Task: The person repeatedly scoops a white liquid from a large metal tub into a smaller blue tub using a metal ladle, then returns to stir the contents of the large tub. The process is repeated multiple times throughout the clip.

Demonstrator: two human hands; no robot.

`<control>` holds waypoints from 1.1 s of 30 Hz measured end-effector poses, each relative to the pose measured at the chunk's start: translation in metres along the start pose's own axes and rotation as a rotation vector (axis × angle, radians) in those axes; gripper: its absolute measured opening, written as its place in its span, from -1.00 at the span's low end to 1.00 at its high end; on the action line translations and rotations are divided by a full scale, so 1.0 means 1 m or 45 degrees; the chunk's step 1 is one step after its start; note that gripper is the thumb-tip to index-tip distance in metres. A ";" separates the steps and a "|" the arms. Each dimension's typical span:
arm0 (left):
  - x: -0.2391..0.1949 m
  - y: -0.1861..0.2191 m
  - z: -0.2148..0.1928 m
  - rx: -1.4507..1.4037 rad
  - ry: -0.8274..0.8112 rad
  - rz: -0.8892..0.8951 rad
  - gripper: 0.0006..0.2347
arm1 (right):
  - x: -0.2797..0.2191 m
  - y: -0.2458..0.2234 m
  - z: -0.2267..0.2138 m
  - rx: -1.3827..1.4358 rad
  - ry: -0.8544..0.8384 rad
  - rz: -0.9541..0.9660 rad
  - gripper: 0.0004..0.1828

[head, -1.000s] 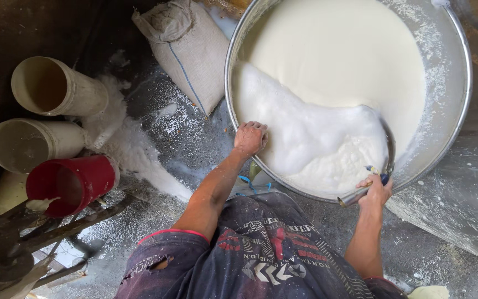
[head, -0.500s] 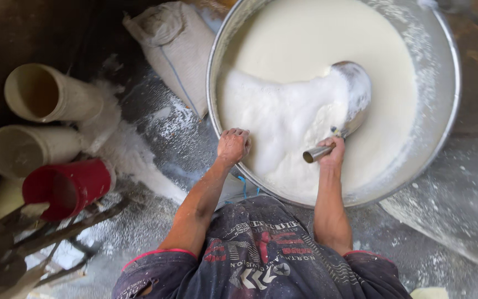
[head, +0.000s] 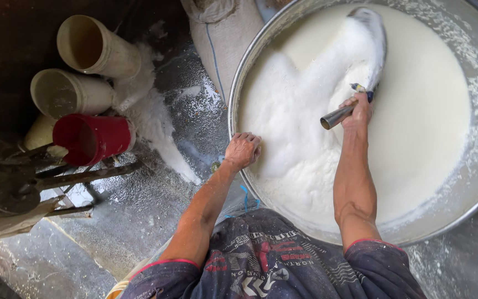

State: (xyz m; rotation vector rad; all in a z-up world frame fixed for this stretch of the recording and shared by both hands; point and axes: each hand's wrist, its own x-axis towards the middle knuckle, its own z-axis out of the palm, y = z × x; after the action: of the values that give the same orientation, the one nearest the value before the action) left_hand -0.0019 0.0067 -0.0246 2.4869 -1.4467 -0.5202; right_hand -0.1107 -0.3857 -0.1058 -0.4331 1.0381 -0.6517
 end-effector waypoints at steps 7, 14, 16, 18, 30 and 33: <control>0.003 0.004 -0.004 -0.006 -0.090 -0.066 -0.78 | -0.011 0.030 0.058 -0.973 -0.099 -0.341 0.05; -0.003 0.002 -0.003 -0.006 0.017 -0.023 -0.80 | -0.037 0.062 0.014 -1.682 -0.210 -0.962 0.08; -0.004 0.002 -0.003 -0.012 0.033 -0.004 -0.81 | -0.054 0.062 -0.007 -1.735 -0.152 -0.775 0.04; -0.006 0.001 -0.002 -0.022 0.036 0.010 -0.81 | -0.074 0.054 -0.026 -1.773 -0.111 -0.728 0.04; -0.016 -0.013 0.005 -0.112 0.125 0.175 -0.74 | -0.217 0.020 -0.128 -1.760 0.494 -0.729 0.01; -0.015 -0.016 0.005 -0.131 0.143 0.223 -0.75 | -0.254 0.014 -0.150 -1.709 0.672 -0.802 0.02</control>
State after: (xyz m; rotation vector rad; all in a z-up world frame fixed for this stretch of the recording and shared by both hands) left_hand 0.0017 0.0279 -0.0323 2.2468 -1.5346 -0.4039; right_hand -0.3289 -0.2071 -0.0178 -1.8839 1.7966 -0.5356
